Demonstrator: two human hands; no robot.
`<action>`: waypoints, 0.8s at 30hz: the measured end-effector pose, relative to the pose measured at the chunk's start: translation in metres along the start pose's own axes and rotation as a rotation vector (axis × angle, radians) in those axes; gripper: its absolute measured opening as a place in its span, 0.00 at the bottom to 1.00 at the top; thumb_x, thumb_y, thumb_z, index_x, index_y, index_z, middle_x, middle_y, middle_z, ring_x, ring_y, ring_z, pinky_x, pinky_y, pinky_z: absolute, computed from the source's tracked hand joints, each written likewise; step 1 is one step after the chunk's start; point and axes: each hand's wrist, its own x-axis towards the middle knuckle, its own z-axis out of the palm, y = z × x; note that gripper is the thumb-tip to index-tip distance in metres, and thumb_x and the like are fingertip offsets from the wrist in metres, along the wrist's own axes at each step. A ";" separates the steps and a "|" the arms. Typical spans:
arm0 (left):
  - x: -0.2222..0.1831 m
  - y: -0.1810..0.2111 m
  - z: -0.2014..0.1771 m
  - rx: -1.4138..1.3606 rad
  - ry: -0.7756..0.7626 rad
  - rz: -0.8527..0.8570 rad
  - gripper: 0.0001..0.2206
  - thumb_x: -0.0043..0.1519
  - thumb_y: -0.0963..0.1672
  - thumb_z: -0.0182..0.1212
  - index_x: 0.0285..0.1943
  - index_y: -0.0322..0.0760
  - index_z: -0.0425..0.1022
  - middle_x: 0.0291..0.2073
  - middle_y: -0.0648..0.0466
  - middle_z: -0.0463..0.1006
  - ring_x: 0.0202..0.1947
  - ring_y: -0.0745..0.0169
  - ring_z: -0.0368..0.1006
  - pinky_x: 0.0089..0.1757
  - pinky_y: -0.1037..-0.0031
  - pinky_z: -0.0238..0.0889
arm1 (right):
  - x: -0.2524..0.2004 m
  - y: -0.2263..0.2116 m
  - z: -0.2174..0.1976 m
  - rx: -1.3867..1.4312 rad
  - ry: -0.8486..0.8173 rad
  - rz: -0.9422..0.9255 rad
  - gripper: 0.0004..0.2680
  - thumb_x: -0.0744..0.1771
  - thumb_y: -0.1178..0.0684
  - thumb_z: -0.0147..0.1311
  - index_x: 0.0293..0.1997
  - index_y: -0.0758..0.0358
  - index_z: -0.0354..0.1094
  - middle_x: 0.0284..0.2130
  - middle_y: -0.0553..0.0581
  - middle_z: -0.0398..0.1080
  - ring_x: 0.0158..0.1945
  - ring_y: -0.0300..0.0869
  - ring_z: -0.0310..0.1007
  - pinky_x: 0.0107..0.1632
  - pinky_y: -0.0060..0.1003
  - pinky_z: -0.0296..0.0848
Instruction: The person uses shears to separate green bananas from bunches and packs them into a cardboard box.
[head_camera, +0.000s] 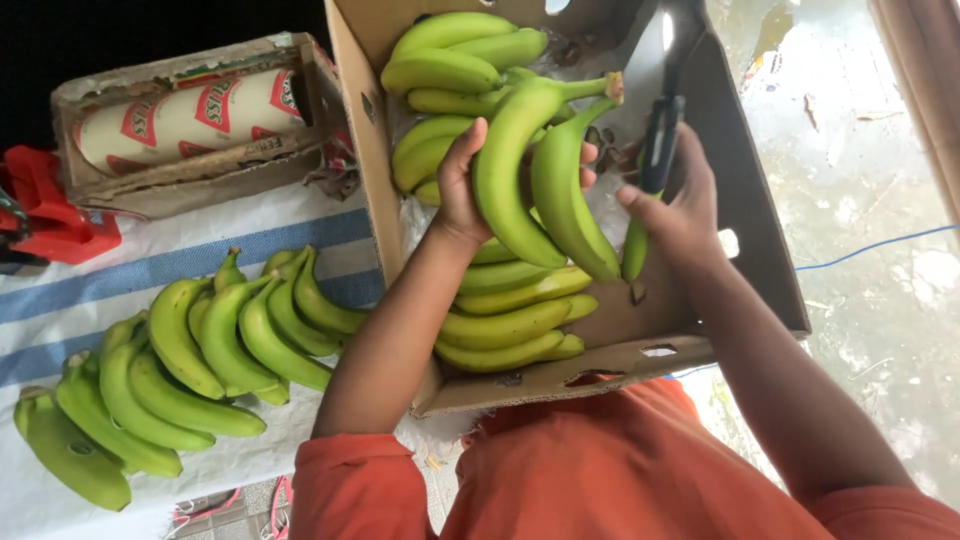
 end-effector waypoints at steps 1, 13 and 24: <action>0.001 0.002 -0.001 0.027 -0.011 0.006 0.32 0.70 0.58 0.49 0.71 0.29 0.66 0.63 0.30 0.71 0.65 0.27 0.66 0.68 0.39 0.50 | 0.001 -0.001 -0.003 -0.035 0.047 -0.010 0.29 0.62 0.44 0.69 0.63 0.69 0.56 0.46 0.67 0.67 0.51 0.52 0.70 0.58 0.51 0.72; 0.006 0.022 -0.007 0.130 -0.092 -0.037 0.33 0.69 0.55 0.56 0.72 0.23 0.62 0.66 0.28 0.67 0.66 0.34 0.68 0.68 0.48 0.56 | 0.006 -0.026 0.001 0.142 0.311 0.206 0.21 0.65 0.42 0.57 0.59 0.62 0.59 0.41 0.55 0.71 0.39 0.40 0.74 0.44 0.34 0.79; 0.008 0.042 -0.012 0.183 -0.076 0.142 0.33 0.70 0.58 0.54 0.72 0.26 0.65 0.66 0.36 0.70 0.67 0.40 0.68 0.67 0.52 0.59 | 0.007 -0.023 0.000 0.311 0.400 0.255 0.18 0.65 0.46 0.57 0.58 0.58 0.58 0.40 0.58 0.69 0.38 0.42 0.74 0.42 0.34 0.78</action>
